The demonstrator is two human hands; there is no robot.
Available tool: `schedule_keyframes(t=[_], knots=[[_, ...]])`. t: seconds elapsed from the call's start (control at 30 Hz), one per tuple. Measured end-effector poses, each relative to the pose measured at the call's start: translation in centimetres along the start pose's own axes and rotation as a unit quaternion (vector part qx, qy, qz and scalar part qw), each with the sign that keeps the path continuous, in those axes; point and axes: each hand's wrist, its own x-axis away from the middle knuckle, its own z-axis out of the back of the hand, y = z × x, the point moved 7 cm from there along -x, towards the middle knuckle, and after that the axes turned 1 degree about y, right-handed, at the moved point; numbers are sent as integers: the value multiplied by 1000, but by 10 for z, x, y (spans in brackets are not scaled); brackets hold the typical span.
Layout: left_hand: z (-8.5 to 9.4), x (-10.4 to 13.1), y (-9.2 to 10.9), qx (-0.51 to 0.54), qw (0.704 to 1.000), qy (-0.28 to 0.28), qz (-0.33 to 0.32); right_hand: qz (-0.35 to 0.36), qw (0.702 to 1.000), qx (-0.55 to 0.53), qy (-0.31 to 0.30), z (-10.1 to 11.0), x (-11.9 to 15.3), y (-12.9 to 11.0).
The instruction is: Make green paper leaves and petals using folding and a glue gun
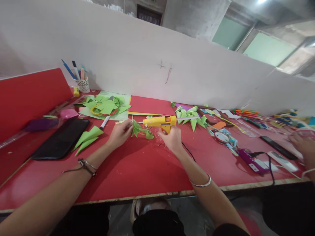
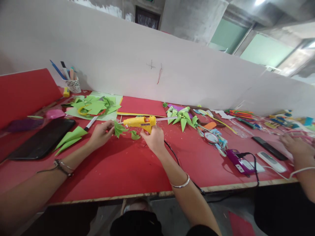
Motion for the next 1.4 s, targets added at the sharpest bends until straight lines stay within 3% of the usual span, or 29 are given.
schedule_keyframes(t=[0.77,1.4], knots=[[6,-2,4,1,1000,28,7,-19,999,21,-36,-4,-2,6],[10,-1,-7,20,997,64,44,-35,996,52,-65,-9,-3,13]])
